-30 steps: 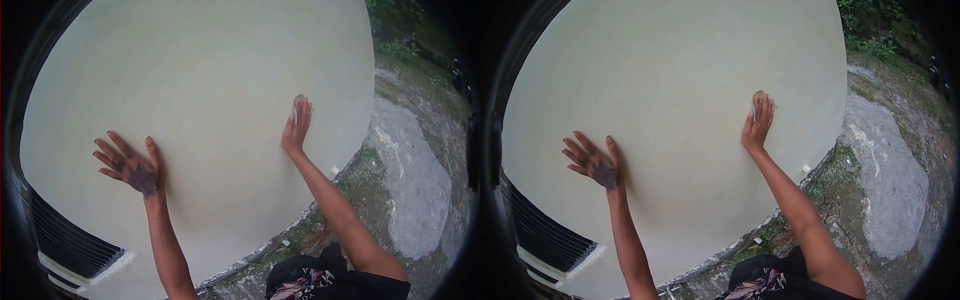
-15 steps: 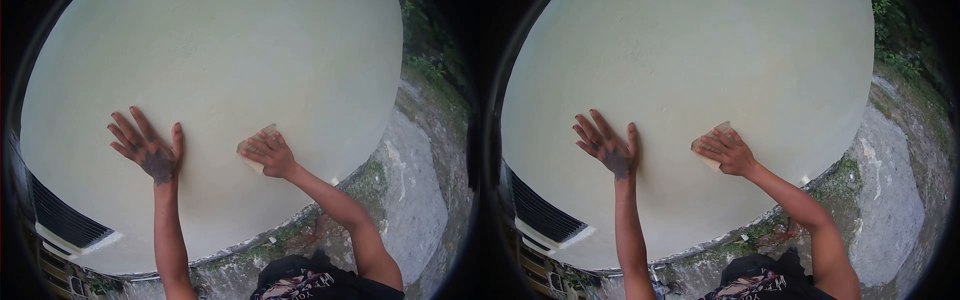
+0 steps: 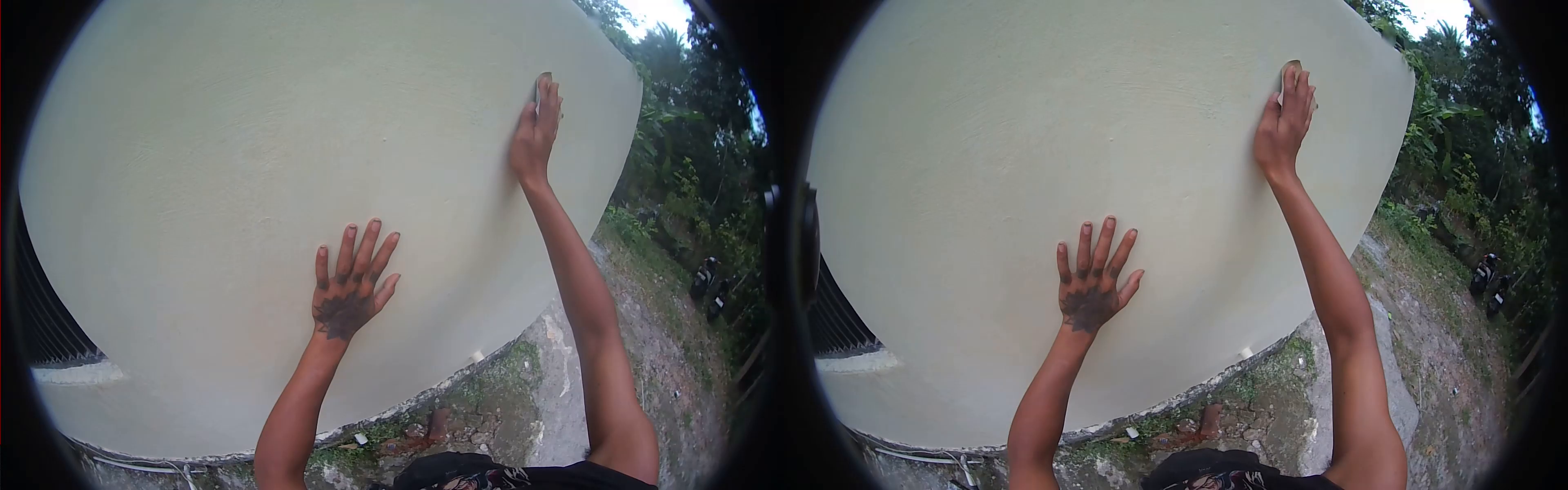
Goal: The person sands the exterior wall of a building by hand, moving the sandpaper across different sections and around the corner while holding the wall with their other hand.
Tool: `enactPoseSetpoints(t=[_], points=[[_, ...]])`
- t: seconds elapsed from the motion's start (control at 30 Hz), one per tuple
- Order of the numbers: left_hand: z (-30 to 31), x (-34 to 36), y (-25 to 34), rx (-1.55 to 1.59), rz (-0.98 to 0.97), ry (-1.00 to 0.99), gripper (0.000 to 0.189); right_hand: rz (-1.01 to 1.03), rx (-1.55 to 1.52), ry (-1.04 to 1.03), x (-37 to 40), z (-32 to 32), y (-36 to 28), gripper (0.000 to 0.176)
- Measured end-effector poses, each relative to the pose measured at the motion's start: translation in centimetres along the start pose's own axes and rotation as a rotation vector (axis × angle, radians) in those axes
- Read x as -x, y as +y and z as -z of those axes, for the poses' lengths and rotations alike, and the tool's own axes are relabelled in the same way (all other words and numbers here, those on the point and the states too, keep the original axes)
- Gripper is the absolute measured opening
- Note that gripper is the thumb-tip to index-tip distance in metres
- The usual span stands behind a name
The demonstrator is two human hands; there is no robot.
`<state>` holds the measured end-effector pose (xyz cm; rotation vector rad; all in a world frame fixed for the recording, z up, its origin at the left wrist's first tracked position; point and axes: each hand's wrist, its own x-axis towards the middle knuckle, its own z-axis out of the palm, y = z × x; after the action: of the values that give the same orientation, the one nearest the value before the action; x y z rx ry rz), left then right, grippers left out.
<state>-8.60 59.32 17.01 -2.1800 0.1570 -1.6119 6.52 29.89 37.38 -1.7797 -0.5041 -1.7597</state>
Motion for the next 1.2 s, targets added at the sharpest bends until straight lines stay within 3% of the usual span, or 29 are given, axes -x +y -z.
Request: enactPoseSetpoints(t=[0.1, 0.23, 0.33, 0.37, 0.43, 0.5, 0.6, 0.7, 0.77, 0.87, 1.0, 1.1, 1.2], points=[[-0.5, 3.4, 0.5, 0.001, -0.039, 0.008, 0.079, 0.239, 0.005, 0.056, -4.4, -2.5, -6.8, 0.064], [-1.2, 7.7, 1.4, 0.02, -0.12, -0.016, 0.076, 0.558, -0.075, -0.104, -3.2, -3.0, -15.6, 0.078], [-1.2, 8.8, 1.9, 0.049, -0.118, -0.028, 0.071, 0.961, -0.171, -0.43, 1.1, -2.9, -19.2, 0.066], [-1.2, 8.7, 2.2, 0.06, -0.079, -0.048, 0.069, 1.129, -0.11, -0.444, 1.6, -3.0, -19.4, 0.061], [-1.0, 7.3, 2.7, 0.064, -0.092, -0.044, 0.067, 1.124, -0.141, -0.408, 0.8, -3.4, -18.6, 0.056], [-0.4, 4.6, 3.4, 0.069, -0.013, -0.051, 0.067, 1.045, -0.118, -0.233, -2.5, -3.0, -16.5, 0.052], [0.1, -2.8, 5.0, 0.051, 0.0, 0.028, 0.07, 0.726, -0.12, 0.018, -8.1, -1.6, -8.6, 0.052], [0.7, -10.0, 7.0, 0.006, 0.043, 0.081, 0.072, 0.361, -0.12, 0.154, -10.2, 0.3, 2.9, 0.053], [0.3, -14.5, 9.5, -0.06, 0.096, 0.131, 0.077, 0.228, -0.069, 0.116, -7.8, 2.3, 11.1, 0.055], [-0.6, -19.9, 12.7, -0.055, 0.118, 0.181, 0.08, -0.016, -0.001, 0.03, 0.0, 5.4, 20.4, 0.061], [-0.6, -21.0, 14.0, -0.107, 0.157, 0.214, 0.082, -0.452, -0.005, 0.016, 17.8, 7.8, 26.5, 0.056], [-0.3, -20.6, 13.6, -0.104, 0.177, 0.207, 0.083, -0.91, -0.037, 0.106, 32.3, 7.4, 25.3, 0.066], [-0.1, -20.1, 13.3, -0.037, 0.109, 0.17, 0.081, -1.113, -0.131, 0.087, 40.5, 6.6, 20.4, 0.065]])
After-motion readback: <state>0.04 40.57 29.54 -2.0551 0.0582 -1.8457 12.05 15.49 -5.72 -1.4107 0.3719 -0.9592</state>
